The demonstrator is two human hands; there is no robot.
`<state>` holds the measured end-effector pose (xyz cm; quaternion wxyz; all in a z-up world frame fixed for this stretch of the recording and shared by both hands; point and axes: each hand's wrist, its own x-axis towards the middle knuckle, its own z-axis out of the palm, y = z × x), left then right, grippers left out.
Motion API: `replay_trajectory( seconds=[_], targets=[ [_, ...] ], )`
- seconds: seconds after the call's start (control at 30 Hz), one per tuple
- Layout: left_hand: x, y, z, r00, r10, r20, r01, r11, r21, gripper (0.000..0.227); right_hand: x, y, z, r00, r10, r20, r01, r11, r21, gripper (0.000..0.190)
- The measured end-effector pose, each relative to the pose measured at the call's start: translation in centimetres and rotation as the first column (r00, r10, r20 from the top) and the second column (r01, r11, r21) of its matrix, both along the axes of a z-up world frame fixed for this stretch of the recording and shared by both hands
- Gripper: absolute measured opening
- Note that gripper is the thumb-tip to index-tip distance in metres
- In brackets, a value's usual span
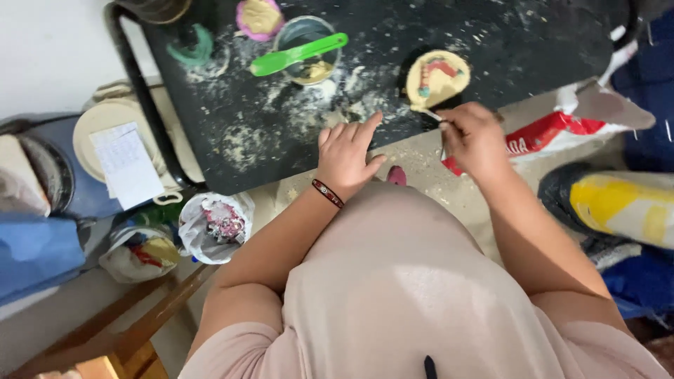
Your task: The person uses a small spatula to spread and smooth a yellowish paste onto a dental mold on a black table. They then move to a blue table to place the mold, return to the black table, and use a green spatula to scoop a beige paste from a small container onto the table surface.
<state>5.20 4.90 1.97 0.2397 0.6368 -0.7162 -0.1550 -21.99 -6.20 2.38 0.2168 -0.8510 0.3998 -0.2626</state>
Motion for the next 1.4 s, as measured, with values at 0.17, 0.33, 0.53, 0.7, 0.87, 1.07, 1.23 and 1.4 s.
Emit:
replay_trajectory(
  seconds=[0.17,0.33,0.53,0.7,0.87,1.07,1.23,1.4],
  targets=[
    [7.5,-2.2,1.9,0.957,0.23,0.176,-0.199,0.964,-0.176,0.063,7.9,-4.8,5.6,0.975,0.187,-0.122,-0.207,0.96,-0.187,0.018],
    [13.0,-6.5,5.1,0.902,0.292,0.316,-0.236,0.95,-0.205,0.108,17.6,-7.7,6.6,0.879,0.287,-0.381,-0.433,0.814,-0.387,0.021],
    [13.5,-8.6,2.6,0.87,0.12,0.478,-0.056,0.987,-0.148,0.132,21.4,-8.0,4.8,0.736,0.169,-0.655,-0.53,0.746,-0.403,0.023],
    [13.5,-8.5,1.6,0.887,0.149,0.437,-0.083,0.983,-0.166,0.133,20.4,-7.2,3.9,0.664,0.221,-0.714,-0.519,0.824,-0.227,0.018],
    [13.8,-8.2,0.3,0.891,0.161,0.424,-0.071,0.973,-0.221,0.137,18.7,-6.0,5.4,0.801,0.28,-0.528,-0.422,0.891,-0.168,0.007],
    [12.5,-6.2,0.4,0.896,0.173,0.41,-0.11,0.979,-0.174,0.142,11.5,-5.3,9.5,0.947,0.29,-0.138,-0.285,0.957,0.059,0.016],
    [7.5,-2.1,0.5,0.975,0.074,0.211,-0.023,0.971,-0.237,0.113,0.9,-5.3,8.4,0.984,0.161,0.078,-0.166,0.983,0.074,0.007],
    [1.0,-0.6,-6.9,0.979,-0.126,-0.162,0.049,0.91,-0.411,0.065,-4.2,-4.5,0.9,0.99,0.058,0.128,-0.071,0.993,0.096,0.019]
  ],
)
